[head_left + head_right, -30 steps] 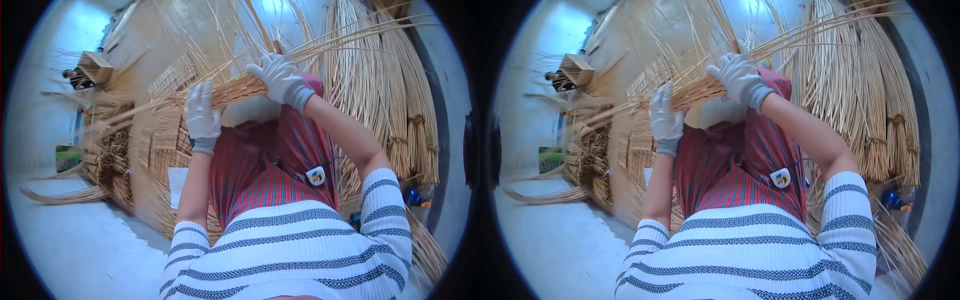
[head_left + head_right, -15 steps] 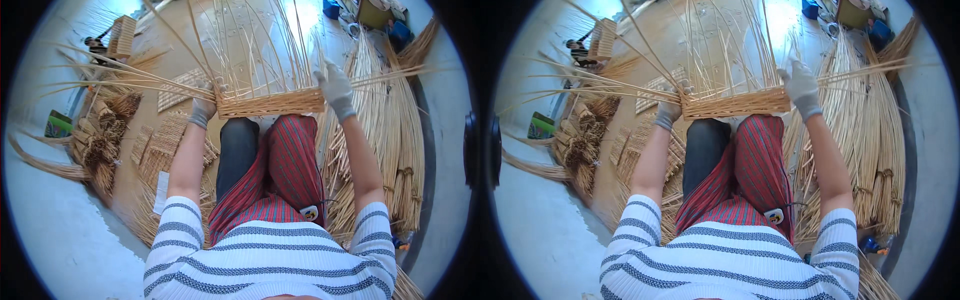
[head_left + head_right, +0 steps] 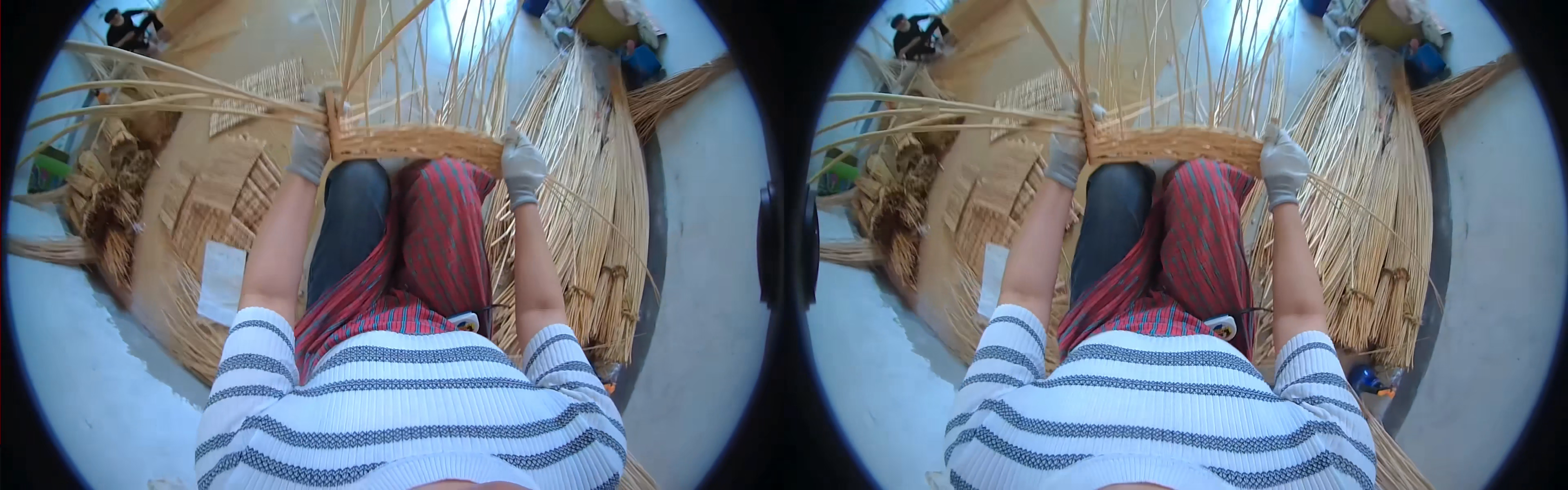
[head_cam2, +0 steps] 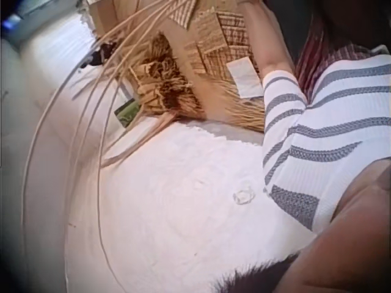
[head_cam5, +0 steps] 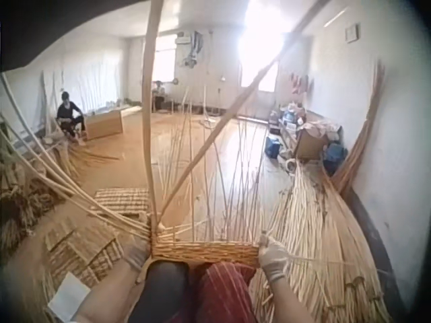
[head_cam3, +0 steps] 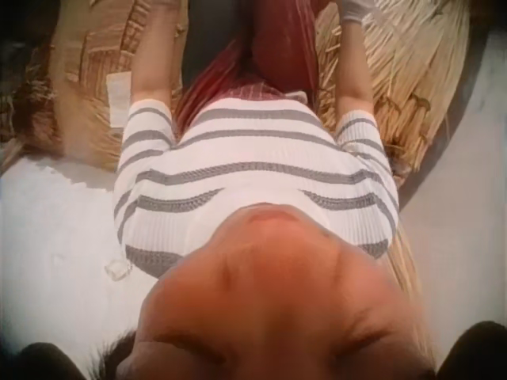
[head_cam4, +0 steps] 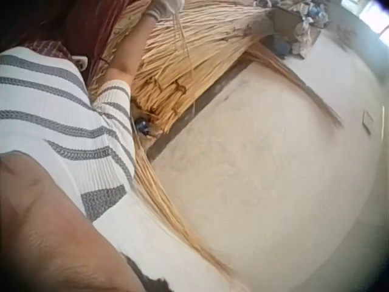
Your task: Weaving a wicker basket using long reeds.
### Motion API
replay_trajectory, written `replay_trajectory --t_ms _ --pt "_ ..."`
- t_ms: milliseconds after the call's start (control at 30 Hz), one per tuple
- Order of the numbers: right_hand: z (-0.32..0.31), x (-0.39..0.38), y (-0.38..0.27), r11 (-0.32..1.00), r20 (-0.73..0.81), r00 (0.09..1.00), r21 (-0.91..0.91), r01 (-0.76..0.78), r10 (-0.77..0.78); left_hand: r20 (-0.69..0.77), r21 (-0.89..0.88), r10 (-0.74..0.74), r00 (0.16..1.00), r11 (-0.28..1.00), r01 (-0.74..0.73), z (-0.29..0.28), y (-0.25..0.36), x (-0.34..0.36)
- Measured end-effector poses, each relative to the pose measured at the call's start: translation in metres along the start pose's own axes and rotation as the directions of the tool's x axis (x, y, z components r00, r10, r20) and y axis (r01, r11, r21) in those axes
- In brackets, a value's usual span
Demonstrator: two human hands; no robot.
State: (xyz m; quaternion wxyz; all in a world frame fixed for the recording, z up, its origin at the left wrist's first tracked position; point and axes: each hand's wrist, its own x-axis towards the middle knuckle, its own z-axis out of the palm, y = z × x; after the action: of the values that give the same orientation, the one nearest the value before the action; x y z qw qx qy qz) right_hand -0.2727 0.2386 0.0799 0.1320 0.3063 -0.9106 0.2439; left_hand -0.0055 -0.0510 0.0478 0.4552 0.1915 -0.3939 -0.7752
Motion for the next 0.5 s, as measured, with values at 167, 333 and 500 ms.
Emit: replay_trajectory --t_ms 167,333,500 --pt "-0.040 0.035 -0.024 0.996 -0.093 0.993 -0.060 0.069 -0.075 0.138 -0.051 0.098 0.985 0.994 -0.092 0.030 0.042 0.002" --pt "-0.066 0.031 -0.039 0.973 -0.137 0.964 -0.020 0.228 -0.229 0.024 0.004 0.199 0.980 0.980 -0.200 0.022 0.089 -0.027" --pt "-0.060 -0.042 -0.035 0.990 -0.003 0.997 -0.118 0.075 -0.076 -0.057 0.266 0.163 0.985 0.953 -0.142 -0.009 0.072 -0.079"
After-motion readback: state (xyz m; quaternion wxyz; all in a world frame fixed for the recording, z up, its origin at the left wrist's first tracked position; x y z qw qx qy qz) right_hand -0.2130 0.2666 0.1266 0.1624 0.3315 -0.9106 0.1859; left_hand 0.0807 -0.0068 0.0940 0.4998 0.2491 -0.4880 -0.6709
